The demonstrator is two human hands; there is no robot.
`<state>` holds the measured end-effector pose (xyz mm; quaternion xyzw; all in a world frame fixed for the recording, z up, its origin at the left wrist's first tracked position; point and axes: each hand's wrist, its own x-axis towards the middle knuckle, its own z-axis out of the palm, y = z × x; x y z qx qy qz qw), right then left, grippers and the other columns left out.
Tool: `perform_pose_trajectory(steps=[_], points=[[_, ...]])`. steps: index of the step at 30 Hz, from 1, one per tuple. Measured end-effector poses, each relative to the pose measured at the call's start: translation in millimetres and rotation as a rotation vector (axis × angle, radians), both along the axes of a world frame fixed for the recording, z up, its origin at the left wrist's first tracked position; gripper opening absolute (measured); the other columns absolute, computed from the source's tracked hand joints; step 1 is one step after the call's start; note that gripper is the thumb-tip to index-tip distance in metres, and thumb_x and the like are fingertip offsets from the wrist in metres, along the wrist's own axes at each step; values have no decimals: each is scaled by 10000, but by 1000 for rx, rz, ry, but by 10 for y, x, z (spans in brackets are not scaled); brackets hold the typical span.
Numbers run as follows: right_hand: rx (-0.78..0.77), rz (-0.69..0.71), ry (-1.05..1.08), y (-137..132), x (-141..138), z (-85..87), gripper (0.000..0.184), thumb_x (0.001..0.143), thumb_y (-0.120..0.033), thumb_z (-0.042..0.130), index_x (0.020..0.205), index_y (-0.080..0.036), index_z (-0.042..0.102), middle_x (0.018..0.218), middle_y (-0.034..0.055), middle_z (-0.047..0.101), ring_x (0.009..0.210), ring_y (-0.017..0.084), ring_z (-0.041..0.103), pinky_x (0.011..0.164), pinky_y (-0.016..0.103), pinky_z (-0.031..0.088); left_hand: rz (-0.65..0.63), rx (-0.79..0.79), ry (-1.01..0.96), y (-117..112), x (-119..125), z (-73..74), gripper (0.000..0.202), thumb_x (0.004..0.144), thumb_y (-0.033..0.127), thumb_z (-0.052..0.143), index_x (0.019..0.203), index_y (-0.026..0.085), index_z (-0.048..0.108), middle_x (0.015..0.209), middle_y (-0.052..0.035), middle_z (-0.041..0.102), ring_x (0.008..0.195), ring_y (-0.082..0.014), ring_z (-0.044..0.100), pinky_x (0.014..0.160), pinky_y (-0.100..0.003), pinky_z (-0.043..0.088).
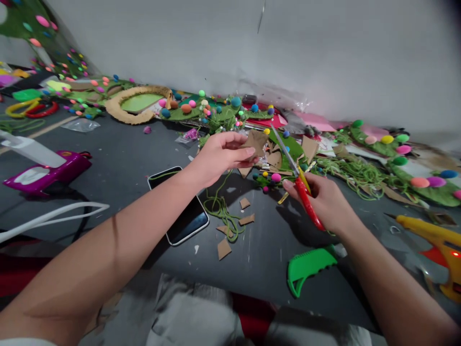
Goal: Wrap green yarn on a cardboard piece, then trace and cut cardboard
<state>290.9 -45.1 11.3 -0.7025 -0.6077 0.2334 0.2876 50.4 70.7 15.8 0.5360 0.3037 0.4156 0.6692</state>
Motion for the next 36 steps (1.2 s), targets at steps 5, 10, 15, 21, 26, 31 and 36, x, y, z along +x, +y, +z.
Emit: perform_pose_trajectory(steps=[5, 10, 15, 21, 26, 31, 36], points=[[-22, 27, -21, -36, -66, 33, 644, 827, -811, 709, 711, -236, 443, 633, -49, 404, 587, 124, 366, 555, 285, 284, 28, 3, -35, 2, -6, 7, 191, 827, 114, 834, 948, 166, 696, 896, -13, 759, 846, -154, 775, 907, -356, 638], [-49, 81, -10, -27, -38, -8, 587, 856, -765, 719, 750, -231, 499, 657, -44, 451, 610, 134, 406, 571, 287, 318, -18, 26, -32, 7, 6, -13, 186, 824, 164, 856, 974, 165, 745, 965, -38, 777, 874, -154, 762, 927, -364, 621], [-71, 111, 49, -42, -33, -35, 545, 877, -727, 733, 783, -234, 520, 662, -46, 478, 609, 136, 426, 568, 284, 331, -42, 17, -27, -27, 34, -20, 159, 830, 146, 835, 953, 157, 735, 913, -31, 772, 823, -139, 743, 899, -346, 620], [-116, 138, 148, -42, -41, -44, 561, 876, -735, 736, 781, -235, 500, 642, -57, 442, 592, 125, 404, 539, 268, 310, -57, -13, -22, -66, 45, 2, 141, 844, 120, 812, 920, 148, 696, 842, -24, 759, 749, -122, 726, 849, -330, 612], [-136, 188, 194, -41, -58, -43, 575, 893, -741, 711, 774, -239, 457, 672, -53, 386, 589, 124, 396, 538, 265, 328, -70, -16, -14, -71, 36, 2, 176, 825, 131, 836, 927, 155, 695, 850, -24, 763, 762, -131, 723, 863, -351, 614], [-138, 229, 208, -48, -66, -6, 569, 921, -720, 686, 757, -241, 427, 684, -47, 350, 605, 127, 350, 536, 268, 312, -66, -6, -7, -73, 35, -9, 182, 822, 136, 841, 922, 149, 689, 847, -40, 772, 760, -139, 726, 821, -342, 618], [-136, 261, 177, -43, -35, -17, 592, 967, -756, 591, 742, -235, 420, 659, -42, 386, 593, 123, 364, 542, 274, 302, -61, 36, -8, -79, 47, -25, 215, 796, 140, 858, 923, 152, 686, 847, -37, 776, 779, -149, 733, 782, -322, 610]])
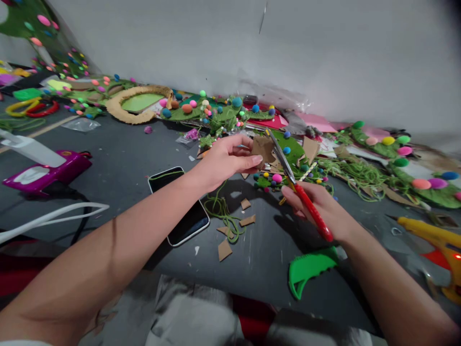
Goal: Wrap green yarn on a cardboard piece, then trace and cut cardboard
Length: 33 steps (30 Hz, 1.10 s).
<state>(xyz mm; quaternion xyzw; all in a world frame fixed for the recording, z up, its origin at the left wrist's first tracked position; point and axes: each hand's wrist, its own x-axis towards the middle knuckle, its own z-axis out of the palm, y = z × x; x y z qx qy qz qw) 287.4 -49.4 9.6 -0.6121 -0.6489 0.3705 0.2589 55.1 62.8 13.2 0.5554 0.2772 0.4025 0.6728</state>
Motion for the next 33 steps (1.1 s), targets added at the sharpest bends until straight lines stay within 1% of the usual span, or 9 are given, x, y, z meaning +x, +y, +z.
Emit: perform_pose_trajectory(steps=[3, 7, 11, 15, 17, 21, 26, 30, 33], points=[[63, -12, -88, 7, 32, -29, 612, 969, -765, 574, 707, -229, 439, 646, -28, 420, 593, 127, 393, 552, 283, 317, 5, 30, -2, -5, 5, -10, 219, 792, 148, 859, 924, 156, 684, 854, -41, 781, 792, -164, 744, 758, -319, 605], [185, -68, -243, 13, 62, -58, 661, 954, -777, 568, 615, -232, 408, 566, -31, 361, 551, 119, 317, 517, 295, 251, -4, 50, 6, -12, 7, -10, 208, 800, 157, 850, 935, 156, 693, 862, -51, 788, 806, -172, 750, 736, -313, 593], [224, -109, -264, 24, 49, -81, 696, 898, -815, 598, 571, -237, 394, 545, -25, 325, 539, 118, 290, 511, 304, 221, -11, 63, 13, -23, 13, -8, 195, 802, 171, 845, 924, 156, 694, 852, -51, 784, 774, -161, 729, 711, -309, 573], [236, -163, -251, 72, 55, -104, 752, 840, -931, 518, 567, -236, 428, 580, -10, 317, 560, 127, 289, 517, 310, 244, -8, 83, 28, -21, 12, -2, 180, 824, 194, 834, 955, 145, 720, 862, -64, 776, 770, -167, 716, 686, -311, 552], [239, -197, -252, 96, 96, -106, 762, 815, -951, 527, 565, -242, 406, 587, -14, 299, 568, 127, 282, 516, 308, 245, 10, 95, 34, -10, 7, 8, 171, 833, 182, 824, 973, 141, 735, 901, -66, 771, 782, -163, 710, 674, -304, 542], [197, -211, -267, 95, 197, -68, 723, 853, -875, 602, 594, -240, 372, 580, -26, 325, 555, 121, 304, 504, 293, 245, 111, 123, 53, 42, -8, 25, 228, 843, 104, 796, 1062, 151, 754, 857, -21, 726, 746, -124, 647, 628, -267, 482], [91, -152, -401, 38, 223, -15, 656, 870, -839, 611, 660, -238, 454, 583, -15, 440, 566, 149, 395, 549, 294, 303, 204, 164, 72, 124, -34, 16, 278, 860, 77, 776, 1126, 155, 746, 844, -18, 737, 751, -129, 637, 644, -280, 475], [0, -129, -493, 14, 205, 0, 609, 906, -830, 542, 743, -244, 554, 643, 7, 540, 610, 181, 479, 612, 311, 363, 249, 184, 72, 154, -60, 20, 255, 838, 73, 798, 1051, 164, 693, 783, -15, 753, 751, -140, 668, 654, -282, 476], [-31, -124, -502, 6, 204, 14, 602, 913, -826, 519, 763, -246, 565, 648, 9, 552, 616, 187, 496, 623, 316, 370, 267, 180, 72, 174, -83, 20, 225, 834, 83, 804, 994, 169, 672, 789, -14, 763, 725, -124, 666, 660, -276, 482]])
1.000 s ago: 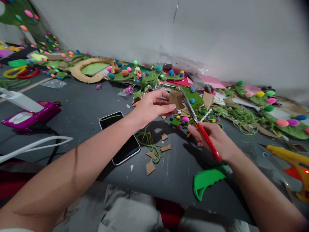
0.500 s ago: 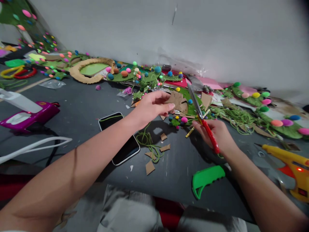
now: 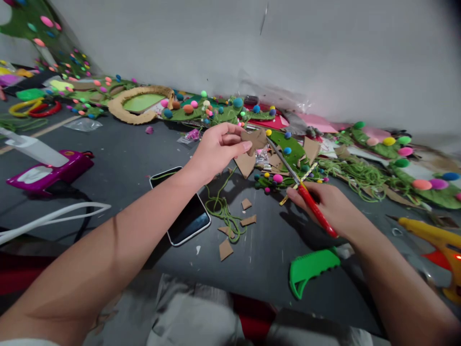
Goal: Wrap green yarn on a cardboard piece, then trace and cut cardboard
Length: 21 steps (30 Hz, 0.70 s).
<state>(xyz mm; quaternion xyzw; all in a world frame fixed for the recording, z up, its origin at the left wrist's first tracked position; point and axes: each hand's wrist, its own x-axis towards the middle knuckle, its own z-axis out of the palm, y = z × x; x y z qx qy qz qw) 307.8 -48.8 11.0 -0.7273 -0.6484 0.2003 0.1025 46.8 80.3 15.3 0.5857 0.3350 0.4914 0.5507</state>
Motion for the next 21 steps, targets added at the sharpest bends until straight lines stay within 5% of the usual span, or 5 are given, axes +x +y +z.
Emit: perform_pose_trajectory(steps=[21], points=[[40, 69, 50, -7, -46, -10, 612, 894, -803, 611, 686, -231, 552, 608, 5, 568, 569, 165, 486, 565, 289, 380, -8, 15, -30, 26, 2, -44, 232, 835, 112, 814, 1050, 193, 782, 876, -23, 766, 774, -136, 664, 732, -301, 522]])
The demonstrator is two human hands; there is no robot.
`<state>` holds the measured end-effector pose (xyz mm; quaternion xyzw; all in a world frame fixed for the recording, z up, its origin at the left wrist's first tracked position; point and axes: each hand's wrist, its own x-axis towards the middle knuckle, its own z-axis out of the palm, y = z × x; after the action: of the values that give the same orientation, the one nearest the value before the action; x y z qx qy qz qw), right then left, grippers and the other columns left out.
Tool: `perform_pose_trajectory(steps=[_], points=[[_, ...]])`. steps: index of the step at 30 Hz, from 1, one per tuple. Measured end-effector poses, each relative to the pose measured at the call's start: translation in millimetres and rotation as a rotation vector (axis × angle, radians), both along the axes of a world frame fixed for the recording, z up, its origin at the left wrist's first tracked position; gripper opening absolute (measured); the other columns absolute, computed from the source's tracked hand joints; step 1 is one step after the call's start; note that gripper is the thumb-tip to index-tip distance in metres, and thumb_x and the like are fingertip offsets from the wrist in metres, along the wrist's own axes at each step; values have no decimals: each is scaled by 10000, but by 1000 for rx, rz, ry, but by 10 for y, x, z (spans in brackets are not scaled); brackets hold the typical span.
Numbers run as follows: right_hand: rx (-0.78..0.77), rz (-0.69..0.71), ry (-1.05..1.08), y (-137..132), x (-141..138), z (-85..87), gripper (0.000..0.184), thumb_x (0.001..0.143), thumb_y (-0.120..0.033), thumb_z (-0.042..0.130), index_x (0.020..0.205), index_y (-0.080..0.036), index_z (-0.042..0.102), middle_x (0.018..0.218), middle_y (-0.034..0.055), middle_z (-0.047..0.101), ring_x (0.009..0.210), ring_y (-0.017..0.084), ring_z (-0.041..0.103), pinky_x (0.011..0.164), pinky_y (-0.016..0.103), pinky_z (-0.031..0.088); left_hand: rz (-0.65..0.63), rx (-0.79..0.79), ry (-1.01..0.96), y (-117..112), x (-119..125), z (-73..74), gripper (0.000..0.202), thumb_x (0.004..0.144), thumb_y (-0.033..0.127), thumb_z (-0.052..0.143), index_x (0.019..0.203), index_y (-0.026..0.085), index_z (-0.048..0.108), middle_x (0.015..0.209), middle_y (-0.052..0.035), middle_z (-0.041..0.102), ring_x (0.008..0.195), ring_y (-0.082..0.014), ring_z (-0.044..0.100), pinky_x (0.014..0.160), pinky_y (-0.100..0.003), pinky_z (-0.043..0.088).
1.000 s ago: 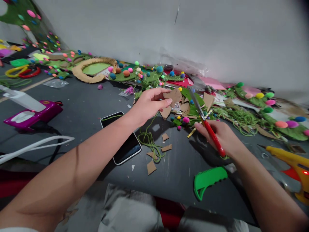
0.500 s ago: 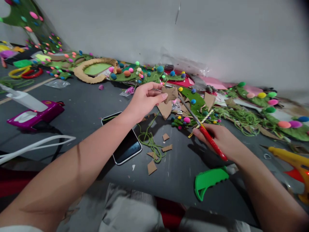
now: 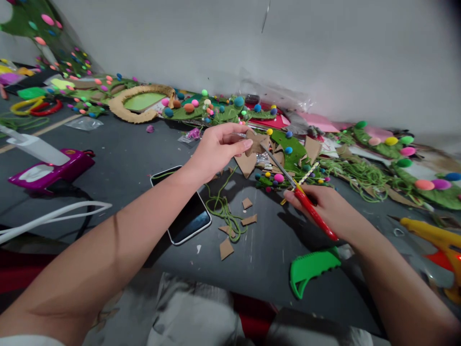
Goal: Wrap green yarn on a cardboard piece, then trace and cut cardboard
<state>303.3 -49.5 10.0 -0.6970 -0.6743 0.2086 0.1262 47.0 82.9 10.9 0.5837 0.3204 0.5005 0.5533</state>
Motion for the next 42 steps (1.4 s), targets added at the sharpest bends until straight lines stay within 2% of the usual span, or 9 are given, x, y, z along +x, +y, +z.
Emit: perform_pose_trajectory(steps=[4, 6, 11, 15, 18, 21, 28, 36, 42], points=[[0, -17, 21, -2, 0, 3, 648, 854, -840, 630, 655, -225, 585, 587, 13, 565, 555, 164, 465, 535, 292, 360, -6, -4, 9, -6, -5, 3, 225, 837, 106, 812, 1047, 182, 779, 883, -34, 778, 786, -139, 680, 740, -298, 529], [-10, -35, 70, 2, 22, -14, 652, 818, -854, 658, 671, -219, 646, 597, 27, 590, 559, 176, 480, 521, 301, 350, -9, -5, 16, -7, -8, 4, 222, 837, 107, 817, 1046, 175, 781, 882, -39, 779, 785, -140, 683, 745, -300, 535], [15, -27, 153, 30, 93, -92, 650, 773, -852, 707, 774, -206, 776, 692, 62, 686, 607, 213, 541, 561, 332, 410, -4, -5, 23, -4, -8, 5, 201, 850, 87, 802, 1032, 168, 778, 864, -35, 773, 766, -129, 670, 750, -300, 536], [23, 1, 181, 42, 60, -78, 641, 784, -846, 711, 687, -213, 722, 592, 34, 584, 555, 183, 473, 523, 321, 367, -5, -11, 28, 1, -8, 1, 189, 849, 74, 798, 1014, 163, 770, 843, -32, 762, 756, -128, 668, 759, -304, 539], [-13, 1, 217, 39, 18, -31, 676, 763, -867, 715, 598, -221, 601, 547, 18, 488, 517, 156, 384, 490, 321, 313, -15, -12, 26, 12, -9, -14, 190, 851, 79, 799, 1018, 163, 767, 842, -33, 759, 759, -128, 670, 766, -304, 543], [-28, 3, 225, 34, 0, -4, 698, 759, -877, 710, 579, -233, 511, 561, 18, 467, 533, 154, 362, 500, 323, 309, -10, -12, 24, 28, -8, -33, 201, 844, 85, 806, 1021, 170, 762, 851, -31, 761, 766, -130, 671, 768, -306, 546], [-54, 3, 192, 13, -41, 36, 713, 777, -887, 675, 598, -230, 466, 574, -6, 402, 565, 145, 331, 517, 309, 290, 18, -4, 16, 24, 7, -41, 198, 830, 65, 800, 989, 170, 743, 795, -12, 732, 720, -120, 653, 736, -299, 533], [-52, 9, 181, 16, -36, 66, 693, 803, -842, 685, 618, -211, 464, 597, -25, 376, 589, 124, 317, 540, 295, 277, 17, -3, 7, 1, 17, -32, 176, 835, 73, 795, 967, 167, 729, 753, -9, 715, 699, -125, 638, 720, -310, 534], [-28, 1, 169, 3, 10, 47, 626, 802, -773, 735, 667, -174, 617, 593, -14, 443, 583, 131, 351, 527, 288, 293, 28, -2, 8, -26, 20, -3, 182, 835, 56, 791, 964, 168, 729, 762, -11, 698, 695, -130, 634, 744, -334, 537]])
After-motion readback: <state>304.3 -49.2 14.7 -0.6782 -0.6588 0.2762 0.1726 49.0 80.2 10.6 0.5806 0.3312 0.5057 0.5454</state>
